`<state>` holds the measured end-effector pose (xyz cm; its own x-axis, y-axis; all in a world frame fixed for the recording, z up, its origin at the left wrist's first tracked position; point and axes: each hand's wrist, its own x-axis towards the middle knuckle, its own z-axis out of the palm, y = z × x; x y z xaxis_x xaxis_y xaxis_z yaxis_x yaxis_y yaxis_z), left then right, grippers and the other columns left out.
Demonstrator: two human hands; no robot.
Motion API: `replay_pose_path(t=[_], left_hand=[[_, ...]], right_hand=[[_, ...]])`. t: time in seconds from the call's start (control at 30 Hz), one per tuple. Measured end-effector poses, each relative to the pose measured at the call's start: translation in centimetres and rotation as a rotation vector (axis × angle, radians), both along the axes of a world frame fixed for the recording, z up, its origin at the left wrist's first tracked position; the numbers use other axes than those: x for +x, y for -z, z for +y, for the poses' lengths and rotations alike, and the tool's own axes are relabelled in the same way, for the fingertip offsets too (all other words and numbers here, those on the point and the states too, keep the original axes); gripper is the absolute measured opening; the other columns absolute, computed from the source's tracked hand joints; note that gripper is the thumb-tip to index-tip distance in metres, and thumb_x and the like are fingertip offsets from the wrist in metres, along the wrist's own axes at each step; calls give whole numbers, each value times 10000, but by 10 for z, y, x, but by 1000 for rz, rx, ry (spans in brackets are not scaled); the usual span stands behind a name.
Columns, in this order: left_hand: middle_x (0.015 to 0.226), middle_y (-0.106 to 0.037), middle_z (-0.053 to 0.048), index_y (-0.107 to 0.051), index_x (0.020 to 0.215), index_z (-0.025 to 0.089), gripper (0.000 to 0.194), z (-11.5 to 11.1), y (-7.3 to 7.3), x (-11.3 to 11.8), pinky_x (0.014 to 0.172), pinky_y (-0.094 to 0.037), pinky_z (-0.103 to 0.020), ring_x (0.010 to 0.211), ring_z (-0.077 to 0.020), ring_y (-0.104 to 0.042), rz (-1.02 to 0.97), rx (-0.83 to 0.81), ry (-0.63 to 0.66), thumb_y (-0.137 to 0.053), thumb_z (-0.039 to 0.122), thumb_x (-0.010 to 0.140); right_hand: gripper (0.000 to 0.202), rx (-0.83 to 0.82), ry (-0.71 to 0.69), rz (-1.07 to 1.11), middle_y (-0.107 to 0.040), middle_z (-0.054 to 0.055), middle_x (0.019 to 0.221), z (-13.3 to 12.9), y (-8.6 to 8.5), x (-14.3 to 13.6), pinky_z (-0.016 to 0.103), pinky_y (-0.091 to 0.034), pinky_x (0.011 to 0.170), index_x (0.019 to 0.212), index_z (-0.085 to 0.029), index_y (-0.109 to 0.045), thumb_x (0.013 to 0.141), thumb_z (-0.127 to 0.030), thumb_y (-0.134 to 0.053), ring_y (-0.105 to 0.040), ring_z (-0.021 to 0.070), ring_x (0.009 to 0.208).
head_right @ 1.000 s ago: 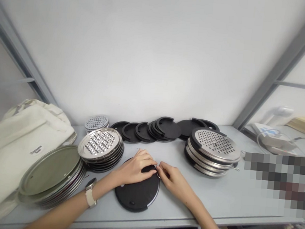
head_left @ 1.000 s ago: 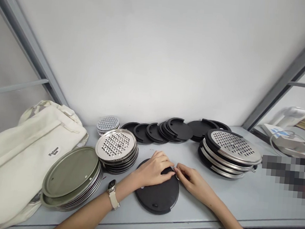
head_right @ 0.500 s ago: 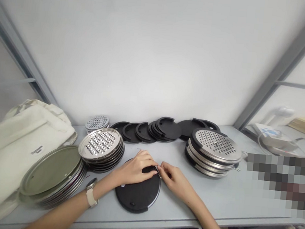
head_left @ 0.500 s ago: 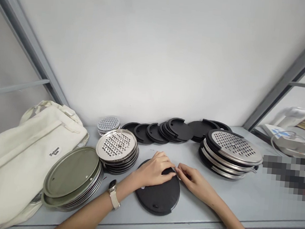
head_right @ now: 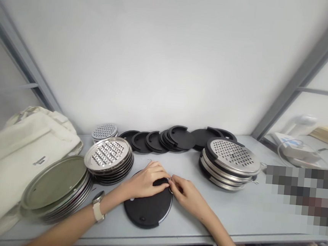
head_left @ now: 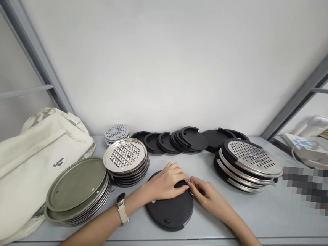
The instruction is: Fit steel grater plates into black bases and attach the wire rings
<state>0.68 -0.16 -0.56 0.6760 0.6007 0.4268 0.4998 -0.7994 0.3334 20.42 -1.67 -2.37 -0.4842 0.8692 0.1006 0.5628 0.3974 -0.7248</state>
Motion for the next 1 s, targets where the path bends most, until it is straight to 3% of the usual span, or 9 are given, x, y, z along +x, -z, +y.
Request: replay_pose_path(t=[0.7,0.87,1.0], left_hand=[[918,-642,-44,-616,993,177,144,2,-2,-1,931,-386,-340,953,-194,-545,-25,-52,55,-562,256,885],[1012,-634,-42,-550,1100,184,259,1,-2,0,956,-382,-330,989,-190,-535,-82,-86,57,-608,212,849],[1002,-628,-40,-544,1070,182,243,1,-2,0,955,-381,-321,984,-190,-530,-80,-91,59,-618,204,839]], right_hand=[[346,-32,-25,8,-343,-50,644,6,0,7,240,-292,575,712,-207,-359,967,-437,-326,-355,121,605],[359,-55,-30,19,-379,-43,665,8,4,9,242,-305,593,727,-204,-379,966,-466,-324,-382,125,625],[364,-60,-33,31,-370,-44,667,10,5,11,239,-305,592,730,-202,-387,962,-477,-331,-378,124,630]])
